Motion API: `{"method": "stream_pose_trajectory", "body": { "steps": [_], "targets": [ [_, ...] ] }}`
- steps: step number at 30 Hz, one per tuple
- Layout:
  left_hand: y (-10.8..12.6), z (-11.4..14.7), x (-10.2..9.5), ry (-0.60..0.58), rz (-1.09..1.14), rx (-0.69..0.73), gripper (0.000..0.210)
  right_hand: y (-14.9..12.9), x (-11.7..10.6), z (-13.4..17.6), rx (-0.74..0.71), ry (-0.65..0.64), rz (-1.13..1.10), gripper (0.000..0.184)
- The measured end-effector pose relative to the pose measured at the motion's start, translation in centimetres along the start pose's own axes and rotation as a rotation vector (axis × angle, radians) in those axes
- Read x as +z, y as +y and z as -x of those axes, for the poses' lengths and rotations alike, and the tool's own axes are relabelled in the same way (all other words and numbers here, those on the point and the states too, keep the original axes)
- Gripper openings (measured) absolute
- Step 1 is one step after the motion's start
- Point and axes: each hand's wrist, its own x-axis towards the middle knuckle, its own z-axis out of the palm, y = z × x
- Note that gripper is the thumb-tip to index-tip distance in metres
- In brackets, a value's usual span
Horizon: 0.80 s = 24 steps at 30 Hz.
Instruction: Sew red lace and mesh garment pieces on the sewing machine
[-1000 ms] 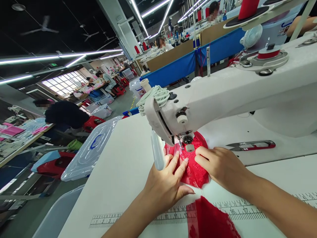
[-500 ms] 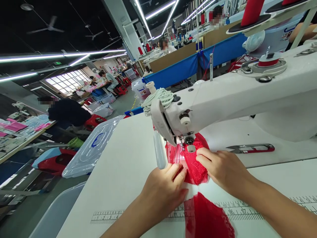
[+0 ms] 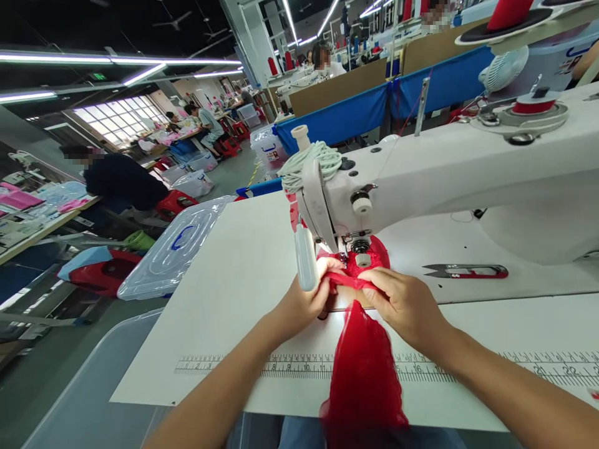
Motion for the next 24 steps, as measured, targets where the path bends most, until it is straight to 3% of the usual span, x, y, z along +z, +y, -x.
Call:
{"method": "stream_pose_trajectory", "body": {
  "steps": [4, 7, 9, 13, 15, 19, 24],
  "targets": [
    [0.0, -0.2, 0.8, -0.003, -0.01, 0.03, 0.035, -0.1, 0.1, 0.1, 0.074, -0.029, -0.049, 0.022],
    [0.0, -0.3, 1.5, -0.007, -0.046, 0.025, 0.018, -0.4, -0.1, -0.2, -0.011, -0.026, 0.027, 0.019],
    [-0.1, -0.4, 1.6, -0.012, -0.052, -0.006, 0.008, -0.4, -0.3, -0.4, -0.103, 0.052, 0.175, 0.019],
    [-0.3, -0.6, 1.0, -0.059, 0.001, -0.058, 0.023, 0.0, -0.8, -0.6, -0.104, 0.272, 0.361, 0.028],
    [-0.3, -0.6, 0.5, -0.093, 0.044, -0.073, 0.029, 0.1, -0.9, -0.5, -0.132, 0.241, 0.285, 0.031],
    [0.1, -0.7, -0.1, -0.122, 0.096, -0.071, 0.04, -0.1, -0.7, -0.2, -0.236, 0.023, 0.241, 0.03],
    [0.1, -0.8, -0.2, -0.133, 0.163, -0.039, 0.043, -0.1, -0.6, -0.5, -0.243, 0.128, 0.249, 0.018]
  ]
}}
